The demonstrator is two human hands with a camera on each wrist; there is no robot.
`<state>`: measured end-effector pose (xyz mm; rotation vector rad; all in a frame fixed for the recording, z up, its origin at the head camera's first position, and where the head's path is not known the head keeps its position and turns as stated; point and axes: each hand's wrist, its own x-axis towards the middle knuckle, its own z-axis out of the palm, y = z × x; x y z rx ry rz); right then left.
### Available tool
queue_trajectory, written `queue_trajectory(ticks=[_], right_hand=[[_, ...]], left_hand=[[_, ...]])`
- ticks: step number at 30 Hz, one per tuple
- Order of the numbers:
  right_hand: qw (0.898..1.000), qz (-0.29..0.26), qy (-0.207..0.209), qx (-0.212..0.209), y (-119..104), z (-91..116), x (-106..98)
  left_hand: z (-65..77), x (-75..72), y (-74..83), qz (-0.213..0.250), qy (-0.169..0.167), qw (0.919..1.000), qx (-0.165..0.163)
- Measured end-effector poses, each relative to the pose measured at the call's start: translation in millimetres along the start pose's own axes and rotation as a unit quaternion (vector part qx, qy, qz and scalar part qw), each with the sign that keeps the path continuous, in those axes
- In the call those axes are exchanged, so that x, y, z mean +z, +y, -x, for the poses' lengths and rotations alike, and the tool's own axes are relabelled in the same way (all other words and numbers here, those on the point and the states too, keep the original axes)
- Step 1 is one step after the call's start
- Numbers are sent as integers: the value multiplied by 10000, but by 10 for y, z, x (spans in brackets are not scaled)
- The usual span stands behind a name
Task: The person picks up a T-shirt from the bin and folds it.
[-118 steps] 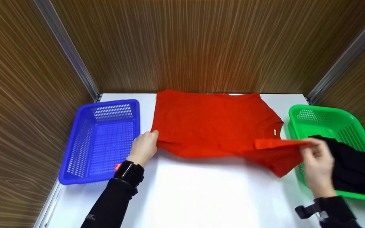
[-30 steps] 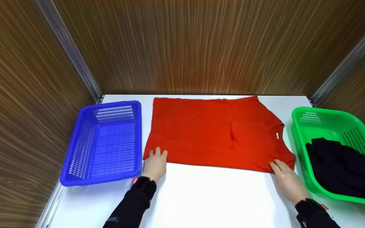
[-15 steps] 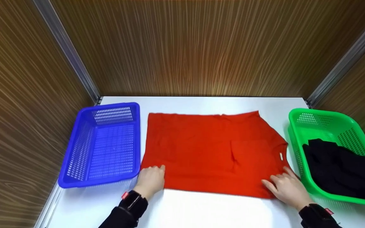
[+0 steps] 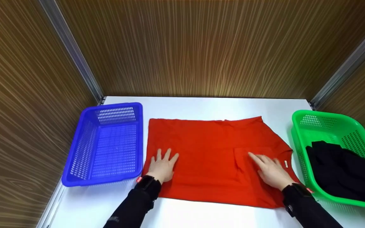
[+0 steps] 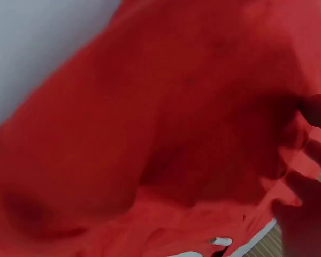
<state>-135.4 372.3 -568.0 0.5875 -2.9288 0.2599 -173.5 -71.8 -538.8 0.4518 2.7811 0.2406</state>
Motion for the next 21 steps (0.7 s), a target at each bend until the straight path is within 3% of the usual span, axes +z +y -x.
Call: queue_trajectory(ticks=[3,7,12,15,19,21], right_hand=[[9987,365,-177,302,-7,7,-19],[9959,736,-133,513,32,54,-31],[9956,667,444,482,122,35,7],[9960,447,669,380,157,-50,18],[9972,-73,432,610,144,-169,30],[9963,-61,384,769,127,-224,45]], left_hand=[[-32,52,3,36,-243,9996,-164],[-7,46,36,-352,-277,9990,-33],[-35,-96,87,-450,-251,9987,22],[-149,-187,87,-255,-131,9996,-75],[-340,-230,46,470,-28,9982,-379],[-407,-222,20,717,82,9958,-568]])
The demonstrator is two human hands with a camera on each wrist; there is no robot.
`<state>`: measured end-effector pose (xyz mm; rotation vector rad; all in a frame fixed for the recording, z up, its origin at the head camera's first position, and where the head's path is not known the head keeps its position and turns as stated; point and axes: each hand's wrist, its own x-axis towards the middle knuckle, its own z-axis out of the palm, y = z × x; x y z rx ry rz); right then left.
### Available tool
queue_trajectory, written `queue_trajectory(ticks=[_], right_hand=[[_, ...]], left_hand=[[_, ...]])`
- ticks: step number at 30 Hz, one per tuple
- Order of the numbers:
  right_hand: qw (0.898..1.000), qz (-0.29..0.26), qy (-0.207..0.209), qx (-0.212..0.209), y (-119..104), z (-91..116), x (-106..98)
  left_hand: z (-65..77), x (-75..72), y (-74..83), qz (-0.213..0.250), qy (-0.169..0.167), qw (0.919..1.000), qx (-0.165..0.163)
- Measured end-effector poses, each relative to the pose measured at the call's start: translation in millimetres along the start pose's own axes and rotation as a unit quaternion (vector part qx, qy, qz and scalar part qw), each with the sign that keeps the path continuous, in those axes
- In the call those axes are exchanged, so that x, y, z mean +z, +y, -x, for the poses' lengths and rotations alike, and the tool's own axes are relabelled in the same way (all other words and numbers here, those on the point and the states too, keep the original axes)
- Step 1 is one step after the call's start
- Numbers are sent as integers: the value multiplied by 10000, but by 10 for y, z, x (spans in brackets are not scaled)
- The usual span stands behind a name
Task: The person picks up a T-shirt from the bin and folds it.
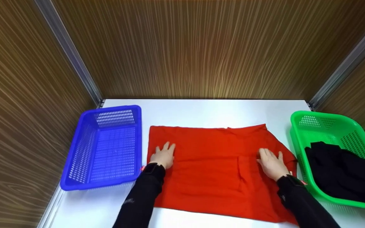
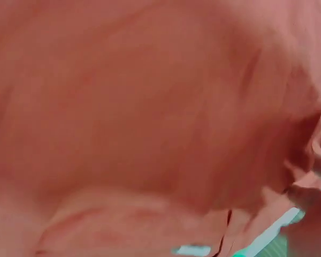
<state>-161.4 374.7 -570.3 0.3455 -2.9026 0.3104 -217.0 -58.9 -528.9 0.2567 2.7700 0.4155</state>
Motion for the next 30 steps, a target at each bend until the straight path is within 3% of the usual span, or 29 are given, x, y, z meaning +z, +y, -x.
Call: queue_trajectory(ticks=[4,6,10,13,18,20,27,30], right_hand=[[9988,202,35,436,-58,-90,33],[9970,197,-166,728,-74,-122,35],[9904,63,-689,1200,-75,-168,17],[9925,53,-518,1108,-59,-190,21],[9982,-44,52,595,-15,-235,65],[9987,-111,25,492,0,-240,62],[9975,-363,-126,600,-8,-224,28],[9933,-460,-577,890,1,-255,-12]], left_hand=[[-70,58,-50,-45,417,9990,-169],[-97,96,-73,-98,601,9980,-194],[-133,102,-88,-8,512,9979,-397],[-159,102,-92,51,491,9978,-449],[-238,202,-139,-172,1090,9938,-111],[-258,226,-150,-335,1297,9910,46],[-225,206,-121,-768,1305,9882,242],[-213,167,-94,-801,1367,9870,262]])
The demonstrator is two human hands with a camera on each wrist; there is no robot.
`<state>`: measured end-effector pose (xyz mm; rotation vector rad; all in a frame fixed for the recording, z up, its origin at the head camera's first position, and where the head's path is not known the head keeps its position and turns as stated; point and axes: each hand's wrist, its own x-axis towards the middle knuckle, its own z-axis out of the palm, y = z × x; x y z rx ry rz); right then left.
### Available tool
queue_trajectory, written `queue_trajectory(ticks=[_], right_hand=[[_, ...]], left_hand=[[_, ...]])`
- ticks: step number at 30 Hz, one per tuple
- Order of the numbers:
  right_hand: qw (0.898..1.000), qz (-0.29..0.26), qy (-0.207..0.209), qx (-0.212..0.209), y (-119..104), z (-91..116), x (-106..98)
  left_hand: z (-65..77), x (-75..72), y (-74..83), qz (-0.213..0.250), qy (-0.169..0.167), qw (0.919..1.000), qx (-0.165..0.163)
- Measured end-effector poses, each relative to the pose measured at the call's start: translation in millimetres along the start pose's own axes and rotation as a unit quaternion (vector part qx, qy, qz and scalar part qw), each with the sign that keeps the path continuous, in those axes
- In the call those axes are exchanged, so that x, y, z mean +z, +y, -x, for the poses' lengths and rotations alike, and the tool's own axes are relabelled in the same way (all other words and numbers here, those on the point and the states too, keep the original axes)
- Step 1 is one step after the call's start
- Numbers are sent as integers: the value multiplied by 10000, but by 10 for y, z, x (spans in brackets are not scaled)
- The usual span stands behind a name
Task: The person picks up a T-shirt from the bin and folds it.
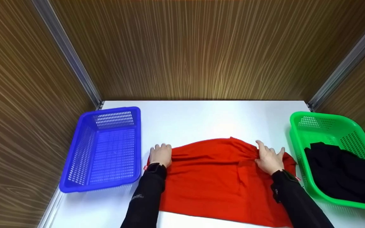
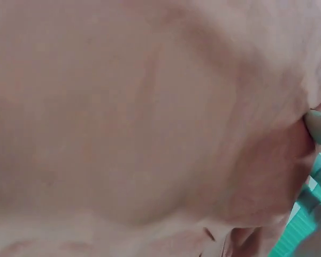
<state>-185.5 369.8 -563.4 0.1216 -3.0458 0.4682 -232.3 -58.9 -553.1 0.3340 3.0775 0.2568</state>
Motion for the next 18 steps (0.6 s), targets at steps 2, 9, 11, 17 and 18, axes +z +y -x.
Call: queue_trajectory(ticks=[2,9,11,17,18], right_hand=[[9979,-179,-537,326,-1,-25,-34],[9888,-512,-1017,963,-39,-93,-111],[9944,-115,-718,762,-57,-81,-72],[9986,315,300,303,-52,-13,29],[9978,348,524,195,-39,-3,32]], left_hand=[[0,-27,2,119,-143,9998,-65],[-21,-167,2,621,-1361,9878,-442],[-26,-204,14,828,-1551,9828,-561],[-41,-206,62,664,-1308,9876,-566],[-41,-203,70,523,-1252,9896,-469]])
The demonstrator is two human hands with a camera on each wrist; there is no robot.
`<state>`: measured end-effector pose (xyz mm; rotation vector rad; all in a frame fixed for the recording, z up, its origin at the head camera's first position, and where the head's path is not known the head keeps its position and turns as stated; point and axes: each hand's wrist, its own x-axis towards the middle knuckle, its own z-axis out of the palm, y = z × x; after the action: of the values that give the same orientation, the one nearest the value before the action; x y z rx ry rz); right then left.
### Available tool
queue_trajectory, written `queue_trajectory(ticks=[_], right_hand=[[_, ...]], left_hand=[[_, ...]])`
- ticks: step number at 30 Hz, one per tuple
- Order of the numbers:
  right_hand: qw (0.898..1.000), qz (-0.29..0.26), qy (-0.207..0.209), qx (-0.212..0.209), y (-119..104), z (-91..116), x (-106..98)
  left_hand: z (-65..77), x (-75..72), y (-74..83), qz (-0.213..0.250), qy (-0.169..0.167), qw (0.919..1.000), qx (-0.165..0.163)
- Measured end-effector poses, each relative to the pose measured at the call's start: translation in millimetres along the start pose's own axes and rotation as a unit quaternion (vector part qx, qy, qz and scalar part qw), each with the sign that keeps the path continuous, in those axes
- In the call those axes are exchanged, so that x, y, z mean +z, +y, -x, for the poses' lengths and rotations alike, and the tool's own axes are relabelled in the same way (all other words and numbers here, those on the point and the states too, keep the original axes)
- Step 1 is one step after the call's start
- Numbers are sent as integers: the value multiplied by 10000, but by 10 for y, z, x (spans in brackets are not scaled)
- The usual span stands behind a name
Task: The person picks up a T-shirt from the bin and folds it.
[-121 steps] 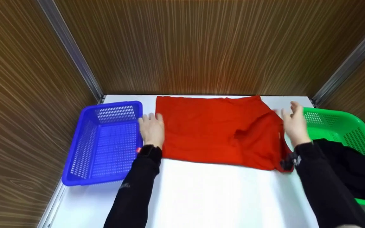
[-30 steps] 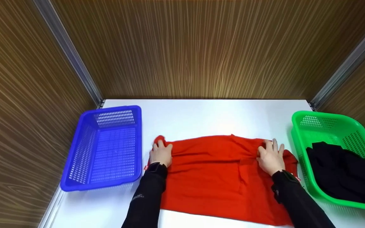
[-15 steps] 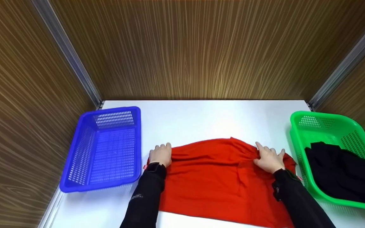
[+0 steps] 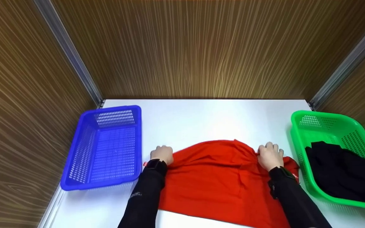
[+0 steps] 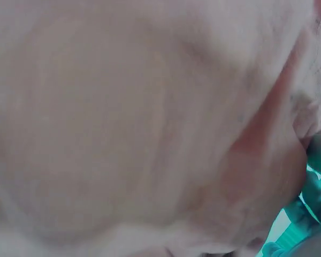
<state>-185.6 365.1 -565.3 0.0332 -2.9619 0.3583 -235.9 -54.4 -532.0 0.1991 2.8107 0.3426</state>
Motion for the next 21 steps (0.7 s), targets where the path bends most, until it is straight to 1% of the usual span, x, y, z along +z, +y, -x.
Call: queue_trajectory(ticks=[1,2,4,6,8,10,11,12,14,16,17,19,20,21], right_hand=[[9996,-16,260,-118,5,-5,4],[9981,-37,552,-272,11,-14,2],[9902,-61,1195,-717,15,-34,-35],[9756,-79,1802,-1255,12,-50,-112],[9572,-79,2214,-1862,2,-42,-226],[9394,-3,2405,-2444,-5,10,-348],[9307,16,2436,-2728,-5,50,-402],[9221,49,2427,-3013,1,108,-444],[9041,20,2317,-3591,25,241,-485],[8912,-31,2009,-4067,56,395,-478],[8852,-116,1818,-4281,67,469,-463],[8806,-237,1395,-4522,88,627,-414],[8817,-271,1126,-4574,92,705,-391],[8862,-270,822,-4551,94,771,-380]], left_hand=[[2,-6,-1,-144,64,9998,81],[2,-16,-1,-237,200,9994,183],[5,-64,2,-293,611,9968,430],[19,-145,8,-318,1111,9906,728],[47,-253,17,-342,1500,9822,1082],[91,-364,21,-424,1606,9747,1493],[118,-414,19,-520,1534,9719,1710],[150,-452,17,-636,1394,9696,1909],[221,-501,1,-915,972,9654,2239],[300,-515,-28,-1205,462,9628,2374],[338,-511,-45,-1328,234,9622,2365],[413,-489,-82,-1461,-106,9625,2284],[446,-472,-98,-1486,-249,9633,2224],[473,-461,-111,-1520,-355,9637,2167]])
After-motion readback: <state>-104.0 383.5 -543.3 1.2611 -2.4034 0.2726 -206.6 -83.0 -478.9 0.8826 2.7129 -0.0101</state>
